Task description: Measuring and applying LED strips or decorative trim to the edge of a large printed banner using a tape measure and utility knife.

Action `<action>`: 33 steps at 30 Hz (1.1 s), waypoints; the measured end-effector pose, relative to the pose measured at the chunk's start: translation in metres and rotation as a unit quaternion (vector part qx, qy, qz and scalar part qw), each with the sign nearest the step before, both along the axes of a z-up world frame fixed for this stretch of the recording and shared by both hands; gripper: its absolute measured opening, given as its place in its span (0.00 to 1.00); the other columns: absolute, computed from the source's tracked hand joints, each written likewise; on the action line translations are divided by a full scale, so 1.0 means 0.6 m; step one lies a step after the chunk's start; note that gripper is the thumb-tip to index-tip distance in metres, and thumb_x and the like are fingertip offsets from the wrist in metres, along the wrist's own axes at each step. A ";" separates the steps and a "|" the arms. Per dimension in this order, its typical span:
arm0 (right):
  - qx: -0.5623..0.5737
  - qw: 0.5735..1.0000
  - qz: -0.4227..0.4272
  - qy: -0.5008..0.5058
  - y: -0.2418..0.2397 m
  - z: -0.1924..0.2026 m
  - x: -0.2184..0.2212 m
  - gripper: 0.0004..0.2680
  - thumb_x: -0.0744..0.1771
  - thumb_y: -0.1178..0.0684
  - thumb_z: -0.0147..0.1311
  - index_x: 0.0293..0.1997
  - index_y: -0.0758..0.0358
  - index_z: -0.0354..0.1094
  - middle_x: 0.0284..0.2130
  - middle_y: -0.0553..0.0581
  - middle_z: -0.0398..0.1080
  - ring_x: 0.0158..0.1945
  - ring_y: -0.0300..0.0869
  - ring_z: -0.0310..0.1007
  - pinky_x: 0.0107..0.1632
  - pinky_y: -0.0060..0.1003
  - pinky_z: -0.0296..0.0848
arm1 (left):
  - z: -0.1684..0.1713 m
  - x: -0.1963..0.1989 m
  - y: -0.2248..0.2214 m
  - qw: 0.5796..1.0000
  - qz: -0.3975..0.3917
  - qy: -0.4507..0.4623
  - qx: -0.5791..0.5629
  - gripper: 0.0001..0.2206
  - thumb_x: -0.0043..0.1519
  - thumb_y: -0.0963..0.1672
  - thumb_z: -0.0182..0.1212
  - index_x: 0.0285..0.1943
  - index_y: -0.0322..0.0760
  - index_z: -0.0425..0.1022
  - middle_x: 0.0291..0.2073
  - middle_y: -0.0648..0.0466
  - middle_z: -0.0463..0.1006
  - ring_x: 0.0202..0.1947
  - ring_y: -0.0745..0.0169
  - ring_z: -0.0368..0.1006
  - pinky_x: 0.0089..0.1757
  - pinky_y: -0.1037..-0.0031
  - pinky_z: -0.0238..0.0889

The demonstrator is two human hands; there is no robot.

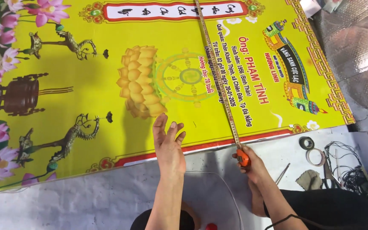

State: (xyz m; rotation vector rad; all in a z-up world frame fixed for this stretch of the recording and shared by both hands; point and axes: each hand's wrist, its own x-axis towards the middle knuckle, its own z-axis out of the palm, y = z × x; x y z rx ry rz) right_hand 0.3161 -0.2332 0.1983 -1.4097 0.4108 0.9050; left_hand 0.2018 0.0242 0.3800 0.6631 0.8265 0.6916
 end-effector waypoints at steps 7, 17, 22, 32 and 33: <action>0.011 1.000 -0.026 0.010 0.006 -0.004 0.006 0.20 0.67 0.34 0.54 0.58 0.55 0.63 0.40 0.70 0.67 0.28 0.53 0.66 0.22 0.34 0.53 | -0.005 -0.015 0.003 1.000 -0.004 -0.014 -0.013 0.16 0.66 0.42 0.61 0.62 0.55 0.72 0.62 0.57 0.64 0.50 0.57 0.74 0.50 0.63 0.63; 0.037 0.998 -0.038 0.020 0.012 -0.007 0.019 0.20 0.67 0.36 0.54 0.52 0.65 0.63 0.38 0.71 0.68 0.24 0.50 0.66 0.20 0.32 0.51 | -0.010 -0.010 0.005 0.999 -0.017 -0.023 -0.013 0.16 0.66 0.42 0.60 0.62 0.55 0.71 0.61 0.57 0.67 0.50 0.57 0.73 0.50 0.62 0.62; 0.044 0.997 -0.056 0.022 0.009 -0.039 0.029 0.20 0.67 0.35 0.55 0.50 0.65 0.64 0.37 0.72 0.70 0.24 0.50 0.67 0.20 0.32 0.53 | -0.018 -0.009 0.006 0.999 -0.016 -0.028 -0.014 0.16 0.66 0.42 0.60 0.61 0.55 0.72 0.62 0.57 0.68 0.50 0.57 0.74 0.50 0.62 0.63; 0.037 0.996 -0.075 0.019 0.013 -0.040 0.034 0.20 0.67 0.35 0.56 0.46 0.67 0.66 0.36 0.73 0.73 0.22 0.52 0.68 0.18 0.32 0.53 | -0.028 -0.006 0.007 0.999 -0.018 -0.030 -0.007 0.16 0.65 0.43 0.61 0.62 0.55 0.72 0.62 0.57 0.68 0.49 0.57 0.74 0.49 0.63 0.63; 0.037 0.996 -0.076 0.019 0.014 -0.039 0.033 0.20 0.67 0.35 0.56 0.46 0.67 0.66 0.36 0.73 0.73 0.22 0.52 0.68 0.18 0.32 0.53 | -0.028 -0.006 0.006 0.999 -0.019 -0.029 -0.007 0.16 0.65 0.43 0.61 0.62 0.55 0.72 0.62 0.57 0.68 0.49 0.57 0.74 0.49 0.63 0.63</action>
